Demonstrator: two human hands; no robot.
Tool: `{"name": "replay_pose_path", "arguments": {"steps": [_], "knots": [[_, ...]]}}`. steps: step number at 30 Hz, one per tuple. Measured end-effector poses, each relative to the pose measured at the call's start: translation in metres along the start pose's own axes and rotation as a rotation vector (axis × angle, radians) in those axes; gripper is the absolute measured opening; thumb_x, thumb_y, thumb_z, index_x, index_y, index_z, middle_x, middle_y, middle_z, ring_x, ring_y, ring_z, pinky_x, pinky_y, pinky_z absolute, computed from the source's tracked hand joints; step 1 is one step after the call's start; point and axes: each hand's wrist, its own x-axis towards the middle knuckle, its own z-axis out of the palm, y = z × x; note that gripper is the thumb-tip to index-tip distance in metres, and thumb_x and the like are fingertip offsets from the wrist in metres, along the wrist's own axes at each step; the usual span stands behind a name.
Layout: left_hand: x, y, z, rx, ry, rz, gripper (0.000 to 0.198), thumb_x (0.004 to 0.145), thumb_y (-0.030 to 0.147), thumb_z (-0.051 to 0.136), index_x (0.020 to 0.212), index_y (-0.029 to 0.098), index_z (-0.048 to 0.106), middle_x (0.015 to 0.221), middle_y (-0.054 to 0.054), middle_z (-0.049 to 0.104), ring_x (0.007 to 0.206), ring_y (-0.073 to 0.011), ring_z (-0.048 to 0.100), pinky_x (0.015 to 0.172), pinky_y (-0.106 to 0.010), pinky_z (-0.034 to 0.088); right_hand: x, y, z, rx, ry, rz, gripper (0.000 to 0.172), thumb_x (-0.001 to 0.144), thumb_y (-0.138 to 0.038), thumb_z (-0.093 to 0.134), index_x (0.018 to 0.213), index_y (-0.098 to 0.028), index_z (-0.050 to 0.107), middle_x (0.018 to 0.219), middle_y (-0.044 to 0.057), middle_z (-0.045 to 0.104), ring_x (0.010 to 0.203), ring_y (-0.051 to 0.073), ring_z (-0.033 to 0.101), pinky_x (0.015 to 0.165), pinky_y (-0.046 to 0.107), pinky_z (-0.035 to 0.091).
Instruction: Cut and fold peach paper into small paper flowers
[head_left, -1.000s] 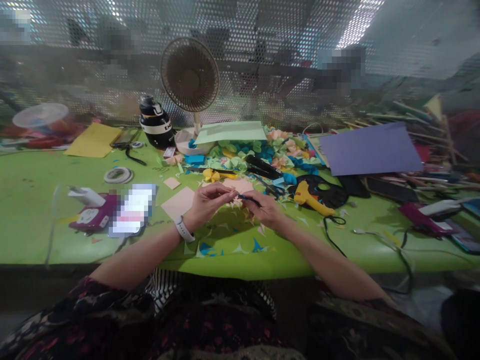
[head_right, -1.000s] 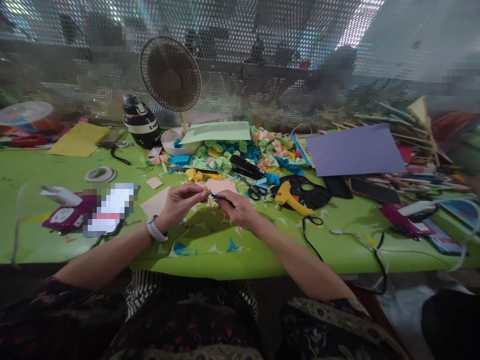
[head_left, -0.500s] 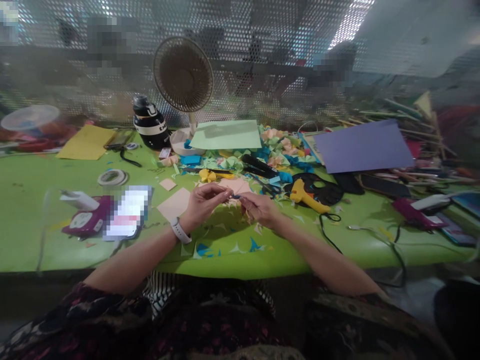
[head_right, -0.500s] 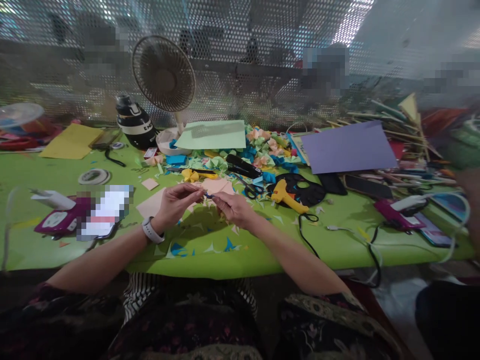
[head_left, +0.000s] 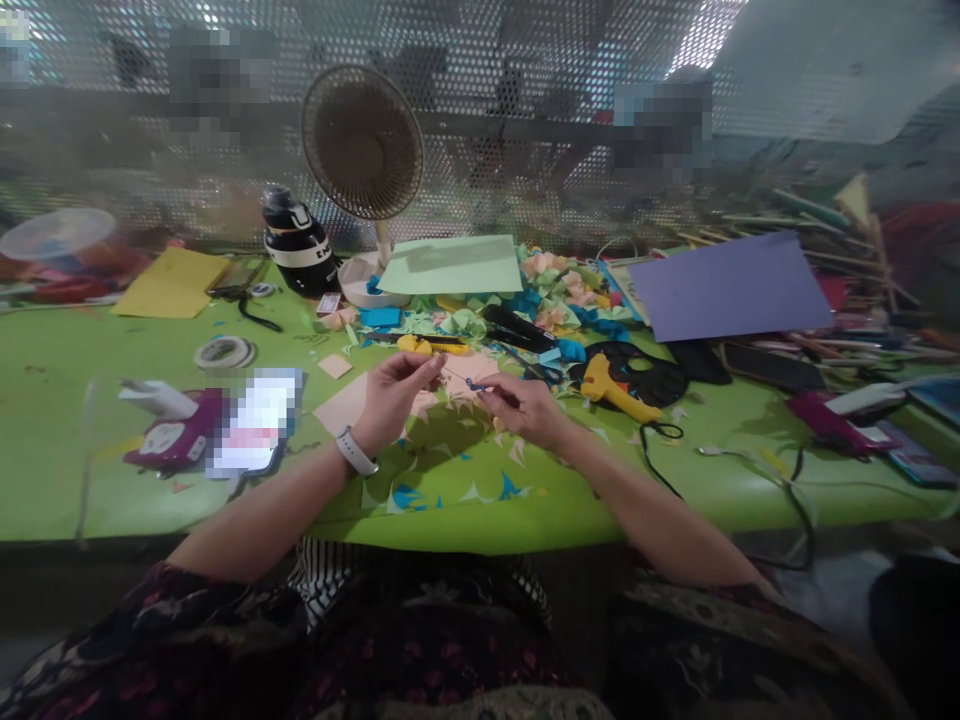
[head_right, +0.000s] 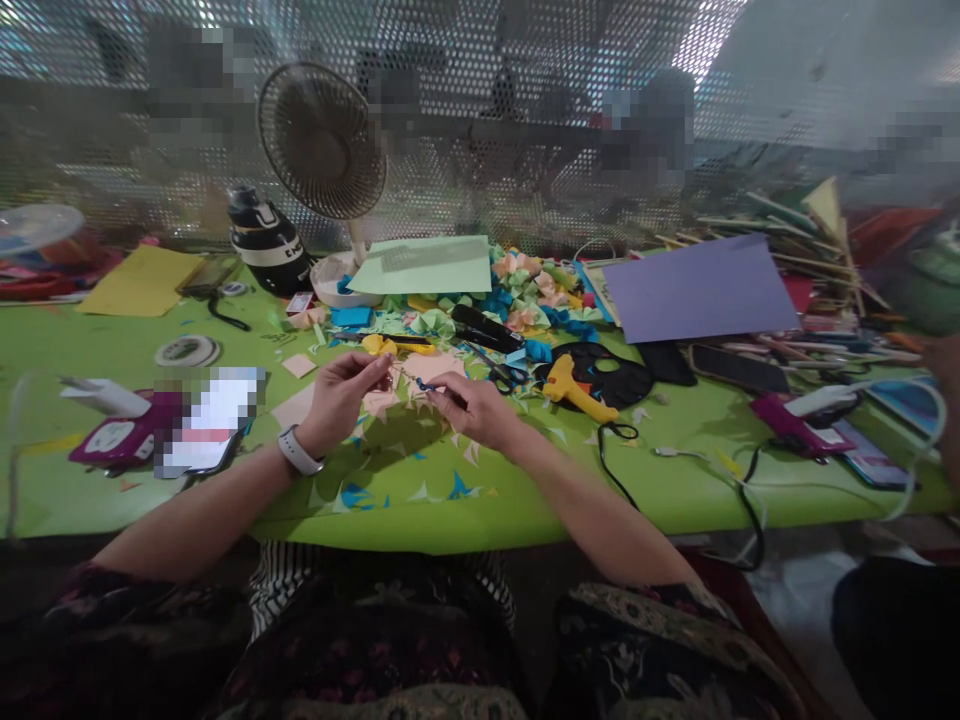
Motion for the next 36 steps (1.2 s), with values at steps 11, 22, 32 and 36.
{"name": "replay_pose_path", "arguments": {"steps": [11, 22, 32, 36], "knots": [[0.008, -0.004, -0.006, -0.031, -0.013, -0.096, 0.041, 0.059, 0.045, 0.090, 0.074, 0.014, 0.069, 0.064, 0.001, 0.067, 0.056, -0.0066, 0.059, 0.058, -0.020, 0.049, 0.008, 0.027, -0.047, -0.385, 0.026, 0.328, 0.019, 0.088, -0.032, 0.057, 0.091, -0.019, 0.071, 0.072, 0.005, 0.071, 0.062, 0.017, 0.060, 0.057, 0.026, 0.038], [0.005, -0.018, -0.011, 0.295, -0.243, 0.083, 0.034, 0.073, 0.047, 0.080, 0.082, 0.014, 0.075, 0.082, -0.008, 0.075, 0.069, -0.0141, 0.066, 0.063, -0.025, 0.053, 0.008, 0.029, -0.048, -0.711, 0.069, 0.289, 0.022, 0.093, -0.031, 0.052, 0.088, -0.019, 0.070, 0.094, 0.013, 0.073, 0.093, 0.028, 0.065, 0.080, 0.037, 0.047], [0.002, -0.016, -0.012, 0.682, -0.420, 0.599, 0.016, 0.089, 0.029, 0.069, 0.081, 0.016, 0.074, 0.068, -0.003, 0.069, 0.061, -0.0108, 0.060, 0.057, -0.022, 0.046, 0.002, -0.007, -0.009, -0.350, -0.068, -0.235, 0.028, 0.101, -0.028, 0.046, 0.114, -0.015, 0.068, 0.107, 0.013, 0.075, 0.102, 0.024, 0.067, 0.088, 0.040, 0.053], [0.004, -0.017, -0.014, 0.709, -0.459, 0.646, 0.015, 0.089, 0.028, 0.069, 0.084, 0.016, 0.075, 0.072, -0.004, 0.071, 0.063, -0.0112, 0.062, 0.059, -0.022, 0.048, 0.001, -0.006, -0.010, -0.374, -0.088, -0.244, 0.030, 0.102, -0.028, 0.044, 0.114, -0.015, 0.069, 0.104, 0.013, 0.075, 0.101, 0.023, 0.068, 0.087, 0.039, 0.054]]}}
